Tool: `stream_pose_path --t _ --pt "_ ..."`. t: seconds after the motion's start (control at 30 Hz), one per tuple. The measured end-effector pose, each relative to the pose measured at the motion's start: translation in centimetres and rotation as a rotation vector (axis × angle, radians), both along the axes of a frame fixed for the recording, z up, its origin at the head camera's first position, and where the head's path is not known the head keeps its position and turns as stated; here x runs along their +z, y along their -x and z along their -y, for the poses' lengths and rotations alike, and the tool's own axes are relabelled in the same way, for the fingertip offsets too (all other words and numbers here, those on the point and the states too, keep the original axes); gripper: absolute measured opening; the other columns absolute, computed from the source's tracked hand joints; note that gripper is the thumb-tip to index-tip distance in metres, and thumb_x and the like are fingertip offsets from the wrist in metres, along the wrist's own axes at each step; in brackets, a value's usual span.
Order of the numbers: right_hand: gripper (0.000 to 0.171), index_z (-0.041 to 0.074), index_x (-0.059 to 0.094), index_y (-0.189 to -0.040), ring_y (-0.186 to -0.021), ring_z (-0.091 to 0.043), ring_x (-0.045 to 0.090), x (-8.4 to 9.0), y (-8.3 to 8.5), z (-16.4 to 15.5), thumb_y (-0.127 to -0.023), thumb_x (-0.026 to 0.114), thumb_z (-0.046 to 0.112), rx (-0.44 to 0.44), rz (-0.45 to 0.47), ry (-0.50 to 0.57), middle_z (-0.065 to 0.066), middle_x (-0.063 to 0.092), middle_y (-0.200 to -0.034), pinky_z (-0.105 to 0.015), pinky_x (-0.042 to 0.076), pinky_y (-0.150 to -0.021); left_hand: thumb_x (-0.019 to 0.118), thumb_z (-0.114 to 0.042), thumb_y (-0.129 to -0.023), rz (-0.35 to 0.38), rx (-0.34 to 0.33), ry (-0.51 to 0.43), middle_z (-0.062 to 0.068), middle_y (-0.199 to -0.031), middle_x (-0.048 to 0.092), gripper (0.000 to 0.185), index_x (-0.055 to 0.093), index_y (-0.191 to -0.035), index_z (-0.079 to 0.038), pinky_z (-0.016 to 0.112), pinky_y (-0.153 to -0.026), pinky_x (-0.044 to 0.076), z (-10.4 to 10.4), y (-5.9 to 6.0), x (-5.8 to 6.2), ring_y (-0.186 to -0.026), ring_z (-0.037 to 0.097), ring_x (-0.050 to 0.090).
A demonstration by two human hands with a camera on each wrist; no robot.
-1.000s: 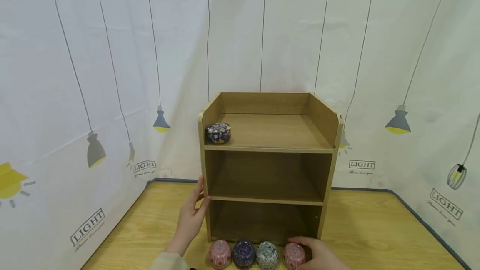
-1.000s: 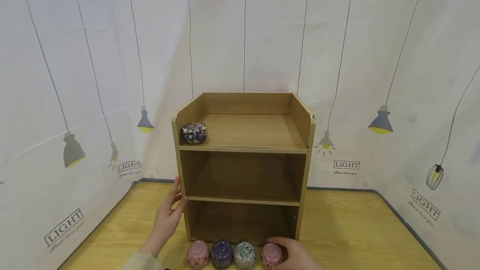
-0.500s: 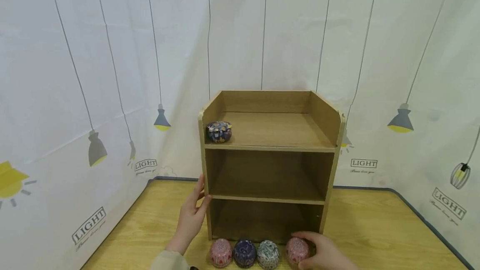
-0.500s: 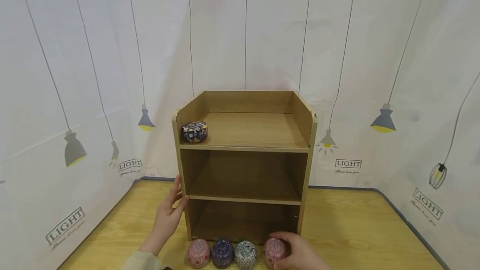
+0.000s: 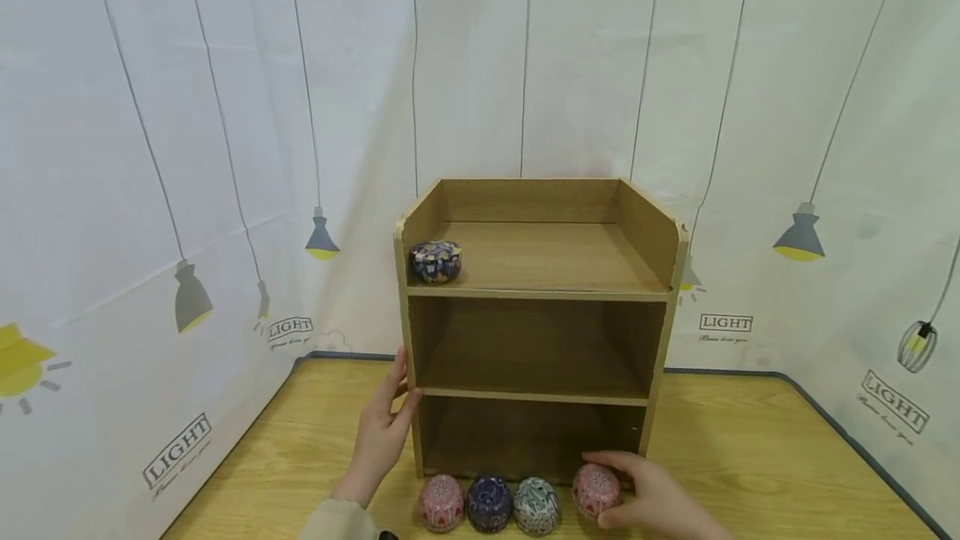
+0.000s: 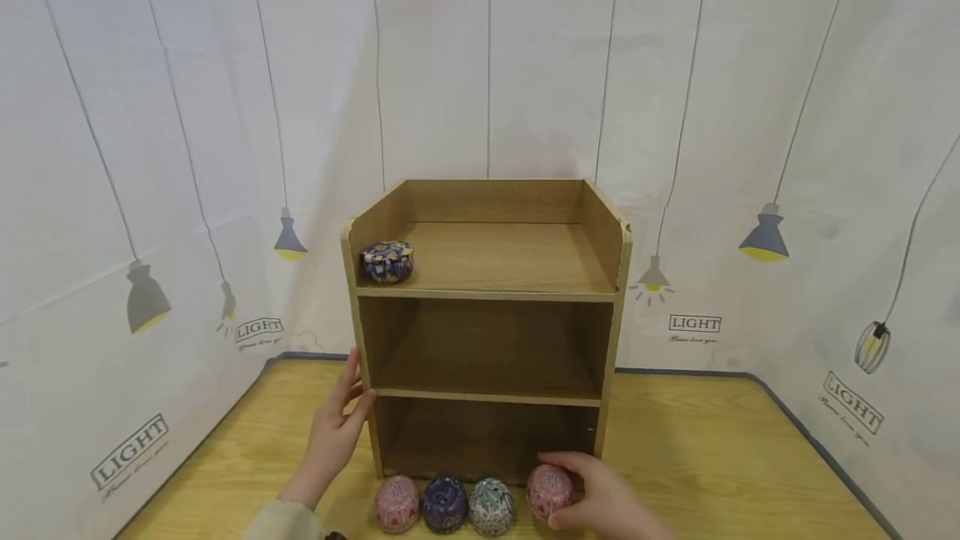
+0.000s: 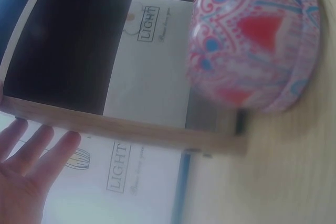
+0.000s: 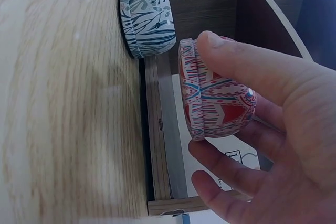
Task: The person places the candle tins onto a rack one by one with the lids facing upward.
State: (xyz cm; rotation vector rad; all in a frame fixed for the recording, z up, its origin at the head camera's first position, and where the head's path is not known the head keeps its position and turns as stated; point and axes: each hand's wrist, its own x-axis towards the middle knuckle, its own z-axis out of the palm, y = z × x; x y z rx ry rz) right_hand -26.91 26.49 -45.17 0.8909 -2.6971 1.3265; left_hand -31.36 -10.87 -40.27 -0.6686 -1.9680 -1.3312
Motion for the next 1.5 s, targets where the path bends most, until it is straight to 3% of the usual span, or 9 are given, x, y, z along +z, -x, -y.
stream_pose_path --t 0.33,0.5,0.7,1.13,1.5 --pt "0.076 -0.002 0.053 -0.135 -0.109 -0.017 0.056 0.3 -0.3 0.1 -0.07 0.085 0.022 -0.022 -0.022 -0.027 -0.022 0.057 -0.128 -0.028 0.049 -0.088 0.06 0.008 -0.091 -0.009 -0.007 -0.002 0.025 -0.142 0.044 0.058 0.037 -0.144 0.004 0.024 -0.067 0.056 0.2 0.2 -0.2 -0.104 0.048 0.058" --pt "0.072 -0.002 0.056 -0.132 -0.108 -0.018 0.057 0.6 -0.3 0.2 -0.07 0.086 0.02 -0.023 -0.064 -0.02 -0.021 0.058 -0.127 -0.028 0.05 -0.088 0.06 0.007 -0.091 -0.01 -0.002 0.002 0.025 -0.142 0.044 0.058 0.038 -0.144 0.004 0.027 -0.067 0.057 0.2 0.2 -0.2 -0.104 0.048 0.058" --pt "0.069 -0.001 0.057 -0.13 -0.107 -0.015 0.057 0.7 -0.5 0.1 -0.071 0.086 0.022 -0.018 -0.052 -0.01 -0.02 0.059 -0.125 -0.027 0.05 -0.086 0.06 0.006 -0.092 -0.005 -0.005 0.008 0.026 -0.141 0.045 0.058 0.036 -0.145 0.003 0.03 -0.068 0.057 0.1 0.1 -0.3 -0.102 0.049 0.059" --pt "0.069 0.001 0.061 -0.125 -0.098 -0.023 0.061 1.8 -0.3 0.6 -0.067 0.089 0.024 -0.094 -0.054 -0.031 -0.018 0.06 -0.121 -0.026 0.052 -0.077 0.06 0.005 -0.093 -0.001 -0.004 0.02 0.025 -0.143 0.043 0.058 0.036 -0.146 0.003 0.039 -0.068 0.058 0.2 0.3 0.0 -0.106 0.048 0.057" --pt "0.07 0.003 0.061 -0.124 -0.097 -0.024 0.062 1.1 -0.4 0.7 -0.064 0.09 0.026 -0.127 -0.055 -0.053 -0.015 0.062 -0.118 -0.027 0.053 -0.078 0.059 0.004 -0.093 0.011 -0.013 0.019 0.024 -0.144 0.042 0.058 0.035 -0.146 0.002 0.038 -0.068 0.058 0.2 0.3 -0.2 -0.105 0.048 0.058"
